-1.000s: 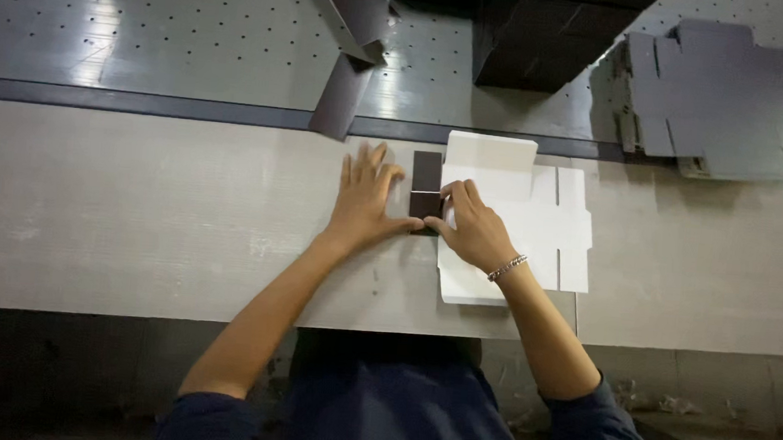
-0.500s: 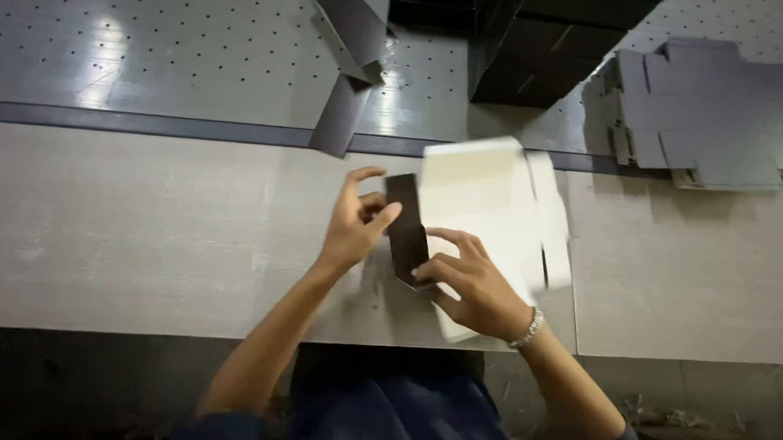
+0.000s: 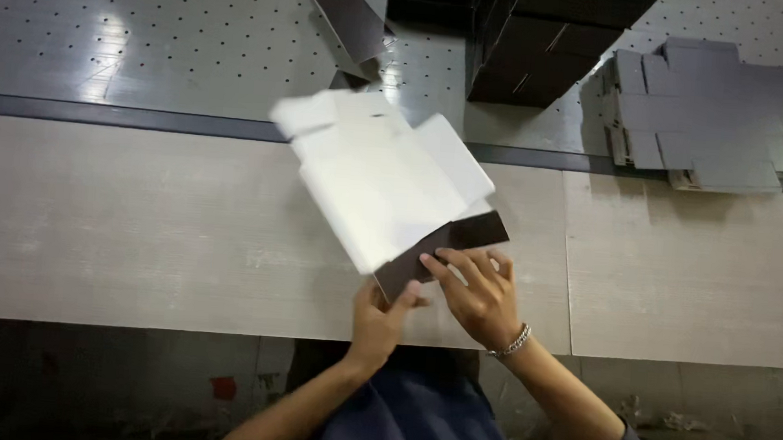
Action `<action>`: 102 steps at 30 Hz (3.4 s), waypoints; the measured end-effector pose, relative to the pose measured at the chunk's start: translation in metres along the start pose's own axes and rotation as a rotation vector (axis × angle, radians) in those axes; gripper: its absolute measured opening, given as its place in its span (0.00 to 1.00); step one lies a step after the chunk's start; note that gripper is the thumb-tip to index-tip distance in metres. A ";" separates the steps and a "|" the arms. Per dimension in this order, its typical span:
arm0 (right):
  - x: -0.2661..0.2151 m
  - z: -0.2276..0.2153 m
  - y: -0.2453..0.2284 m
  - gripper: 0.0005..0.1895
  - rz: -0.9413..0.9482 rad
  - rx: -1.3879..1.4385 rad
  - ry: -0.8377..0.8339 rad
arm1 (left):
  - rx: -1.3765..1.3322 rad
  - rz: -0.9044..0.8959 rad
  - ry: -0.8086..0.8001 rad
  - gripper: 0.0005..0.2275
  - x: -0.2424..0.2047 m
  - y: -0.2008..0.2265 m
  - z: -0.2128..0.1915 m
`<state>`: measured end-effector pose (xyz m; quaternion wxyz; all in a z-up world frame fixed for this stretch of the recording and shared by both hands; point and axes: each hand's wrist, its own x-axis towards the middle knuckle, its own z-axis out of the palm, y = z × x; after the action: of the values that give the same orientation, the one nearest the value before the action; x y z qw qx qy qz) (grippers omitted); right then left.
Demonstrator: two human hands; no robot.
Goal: The person assembles small rectangular boxes from flat cardboard sheets on a workbench. They fold the flaps along pre-scored lines, tuck tabs into slots to form the box shape, and place the finished boxes into a stack. The process is repeated with multiple sheets.
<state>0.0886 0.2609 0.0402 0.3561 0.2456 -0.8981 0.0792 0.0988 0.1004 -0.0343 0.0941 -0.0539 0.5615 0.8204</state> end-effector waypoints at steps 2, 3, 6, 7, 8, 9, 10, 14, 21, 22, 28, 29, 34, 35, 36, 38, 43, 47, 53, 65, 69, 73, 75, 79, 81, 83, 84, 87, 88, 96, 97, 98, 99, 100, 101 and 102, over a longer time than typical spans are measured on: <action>-0.021 0.024 0.010 0.08 -0.004 -0.023 0.048 | 0.135 0.001 -0.181 0.16 -0.009 0.025 0.004; -0.032 0.035 0.015 0.06 -0.010 -0.054 0.094 | 0.265 0.005 -0.368 0.17 -0.013 0.037 0.006; -0.027 0.031 0.038 0.05 0.012 0.079 -0.070 | 0.648 0.041 -0.942 0.21 -0.027 0.104 0.019; -0.032 0.032 0.044 0.05 0.015 0.074 -0.070 | 0.647 0.041 -0.947 0.21 -0.025 0.122 0.020; -0.038 0.034 0.051 0.03 0.020 0.111 -0.119 | 0.683 0.199 -1.209 0.22 -0.024 0.140 0.019; -0.045 0.035 0.054 0.03 0.026 0.157 -0.172 | 0.707 0.354 -1.463 0.23 -0.025 0.157 0.018; -0.048 0.032 0.054 0.03 0.030 0.160 -0.176 | 0.704 0.346 -1.464 0.23 -0.013 0.159 0.023; -0.052 0.019 0.046 0.17 0.023 0.069 -0.244 | 1.121 0.500 -1.126 0.23 0.066 0.094 0.019; -0.070 0.026 0.040 0.24 0.082 -0.095 -0.184 | 1.505 0.651 -1.044 0.19 0.101 0.056 0.011; -0.074 0.024 0.040 0.24 0.090 -0.095 -0.188 | 1.503 0.647 -1.054 0.19 0.103 0.052 0.010; -0.075 0.026 0.038 0.23 0.148 -0.052 -0.265 | 1.469 0.689 -0.993 0.19 0.111 0.049 0.004; -0.070 0.021 0.036 0.24 0.192 -0.056 -0.322 | 1.452 0.682 -0.999 0.19 0.112 0.053 0.005; -0.064 0.024 0.046 0.26 0.369 0.053 -0.470 | 1.418 0.500 -1.061 0.21 0.116 0.058 0.005; -0.062 0.026 0.049 0.18 0.427 0.071 -0.500 | 1.396 0.508 -1.047 0.22 0.116 0.055 0.003; -0.060 0.029 0.053 0.11 0.484 0.089 -0.529 | 1.374 0.516 -1.033 0.25 0.116 0.053 0.001; -0.059 0.048 0.061 0.14 0.580 0.079 -0.548 | 1.330 0.509 -1.010 0.27 0.117 0.053 0.001; -0.025 0.054 0.059 0.26 0.740 0.070 -0.431 | 1.134 0.517 -0.905 0.33 0.116 0.066 -0.002; -0.034 0.063 0.061 0.29 0.759 0.054 -0.336 | 1.129 0.792 -0.649 0.29 0.148 0.072 -0.030; -0.034 0.061 0.066 0.17 0.821 0.237 -0.156 | 1.355 0.629 -0.126 0.25 0.157 0.114 -0.101; -0.017 -0.016 0.026 0.47 0.435 0.241 -0.047 | 1.779 0.570 -0.592 0.34 0.069 0.073 -0.102; -0.048 -0.013 -0.025 0.80 -0.020 -0.031 -0.714 | 1.574 0.857 -0.716 0.33 0.047 0.035 -0.079; -0.080 -0.010 -0.018 0.43 0.060 0.136 -0.530 | 1.323 0.916 -0.867 0.28 0.039 0.078 -0.069; -0.083 -0.017 -0.005 0.45 0.073 0.347 -0.623 | 1.343 0.732 -1.107 0.39 0.044 0.085 -0.076; -0.084 -0.017 0.010 0.33 0.172 0.410 -0.641 | 1.513 0.643 -1.135 0.42 0.039 0.104 -0.062; -0.088 -0.014 0.021 0.36 0.260 0.635 -0.534 | 1.574 0.558 -1.128 0.37 0.041 0.103 -0.058; -0.059 -0.031 0.025 0.31 0.295 0.618 -0.544 | 1.561 0.607 -1.107 0.34 0.046 0.102 -0.056; -0.045 -0.041 0.027 0.33 0.331 0.603 -0.557 | 1.544 0.651 -1.086 0.31 0.049 0.101 -0.055; -0.047 -0.033 0.044 0.39 0.482 0.594 -0.717 | 1.482 0.705 -1.036 0.26 0.061 0.103 -0.052; -0.052 -0.022 0.048 0.39 0.482 0.594 -0.717 | 1.482 0.705 -1.037 0.26 0.064 0.107 -0.048; -0.074 0.047 0.066 0.47 0.939 0.538 -0.093 | 1.094 0.291 -0.481 0.49 0.106 0.116 -0.017; -0.069 0.048 0.065 0.47 0.945 0.540 -0.089 | 1.100 0.290 -0.486 0.49 0.116 0.099 -0.021; -0.063 0.050 0.064 0.46 0.777 0.310 -0.062 | 1.190 0.492 -0.429 0.47 0.126 0.083 -0.025; -0.059 0.050 0.063 0.45 0.606 0.080 -0.038 | 1.269 0.697 -0.373 0.47 0.136 0.065 -0.029; -0.057 0.049 0.063 0.45 0.616 0.079 -0.037 | 1.272 0.696 -0.383 0.47 0.141 0.053 -0.032; -0.057 0.048 0.061 0.33 0.579 0.032 -0.147 | 1.382 0.803 -0.380 0.33 0.144 0.040 -0.036; -0.056 0.046 0.060 0.22 0.540 -0.013 -0.257 | 1.491 0.912 -0.376 0.20 0.147 0.027 -0.041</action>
<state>0.0660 0.3199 -0.0297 0.2072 0.0035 -0.9692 0.1334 -0.0510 0.0665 -0.0526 -0.1402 0.3851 0.8911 0.1951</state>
